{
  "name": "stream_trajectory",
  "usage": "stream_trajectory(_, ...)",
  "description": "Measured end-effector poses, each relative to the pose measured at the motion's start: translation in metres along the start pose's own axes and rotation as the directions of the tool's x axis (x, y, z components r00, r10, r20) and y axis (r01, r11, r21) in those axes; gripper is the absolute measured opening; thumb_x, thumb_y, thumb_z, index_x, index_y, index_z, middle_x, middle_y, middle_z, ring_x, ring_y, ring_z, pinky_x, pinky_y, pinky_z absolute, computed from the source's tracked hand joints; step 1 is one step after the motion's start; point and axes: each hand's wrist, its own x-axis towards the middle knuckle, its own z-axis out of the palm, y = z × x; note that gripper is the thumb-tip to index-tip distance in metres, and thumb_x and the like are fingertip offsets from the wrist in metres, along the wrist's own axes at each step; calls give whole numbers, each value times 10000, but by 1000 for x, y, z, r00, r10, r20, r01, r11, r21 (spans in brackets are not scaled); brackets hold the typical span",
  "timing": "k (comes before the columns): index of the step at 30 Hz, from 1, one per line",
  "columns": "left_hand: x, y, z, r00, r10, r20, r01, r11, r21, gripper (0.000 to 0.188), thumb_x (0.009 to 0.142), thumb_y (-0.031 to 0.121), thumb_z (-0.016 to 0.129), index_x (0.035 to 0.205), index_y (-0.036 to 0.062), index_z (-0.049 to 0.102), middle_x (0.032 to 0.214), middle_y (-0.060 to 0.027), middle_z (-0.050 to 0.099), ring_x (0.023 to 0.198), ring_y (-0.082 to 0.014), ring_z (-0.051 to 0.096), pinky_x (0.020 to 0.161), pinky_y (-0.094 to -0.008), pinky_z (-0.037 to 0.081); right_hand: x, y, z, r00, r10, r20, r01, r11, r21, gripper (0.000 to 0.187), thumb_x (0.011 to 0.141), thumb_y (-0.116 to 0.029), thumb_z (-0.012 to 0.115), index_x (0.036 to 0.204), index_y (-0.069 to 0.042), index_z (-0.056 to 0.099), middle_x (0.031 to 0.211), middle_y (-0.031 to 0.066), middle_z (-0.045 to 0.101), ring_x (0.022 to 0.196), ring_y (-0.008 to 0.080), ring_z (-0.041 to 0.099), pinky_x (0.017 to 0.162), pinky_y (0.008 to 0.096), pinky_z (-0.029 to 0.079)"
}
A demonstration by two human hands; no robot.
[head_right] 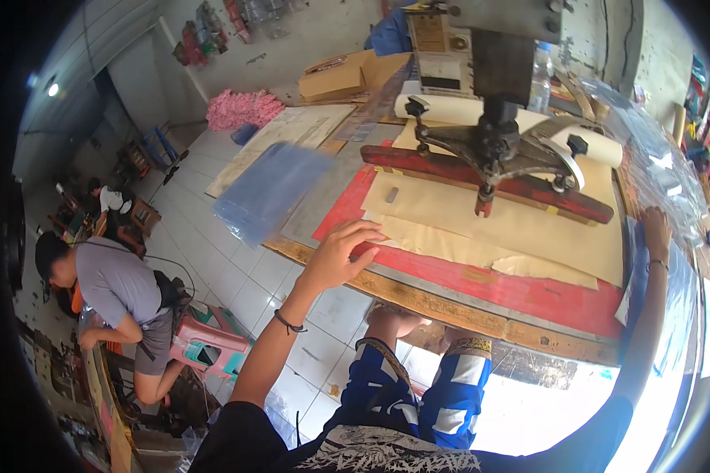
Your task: The person aligns and flattens plastic sheets on a heat sealer table by hand.
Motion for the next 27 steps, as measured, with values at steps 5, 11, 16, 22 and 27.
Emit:
stream_trajectory(5,2,-5,10,999,44,-26,-44,999,-29,227,922,183,717,1116,67,732,1227,-92,689,1173,-325,631,1050,-437,489,8,70,36,965,-254,-61,249,965,-81,206,1040,-146,482,1130,-77,654,1115,136,621,1087,362,559,939,498,454)
stream_trajectory(11,-3,-5,4,999,32,-41,-33,999,-22,207,924,188,715,1087,60,725,1205,-92,693,1171,-319,628,1072,-442,469,13,50,44,987,-134,-87,140,988,69,221,1061,-226,487,1106,-52,616,1104,184,615,1060,422,560,917,521,450)
stream_trajectory(16,-3,-9,8,999,45,-18,-45,999,-30,236,935,206,696,1140,93,735,1245,-81,685,1203,-288,625,1104,-440,451,11,40,30,999,-48,-23,49,995,84,254,1052,-272,515,1076,-45,626,1091,212,632,1061,448,566,908,541,453)
stream_trajectory(22,-2,-8,9,998,54,-43,-56,997,-53,211,922,187,704,1101,80,732,1205,-83,691,1168,-298,634,1093,-446,458,11,57,29,996,-11,84,3,996,92,317,1081,-265,461,1194,-35,648,1207,210,647,1187,417,569,978,503,470)
stream_trajectory(27,-3,-10,9,994,68,-82,-72,996,-50,192,909,174,712,1067,66,727,1166,-80,699,1136,-306,643,1080,-445,465,15,55,35,998,-16,60,11,996,84,310,1084,-266,460,1205,-47,643,1205,204,651,1169,401,584,968,489,480)
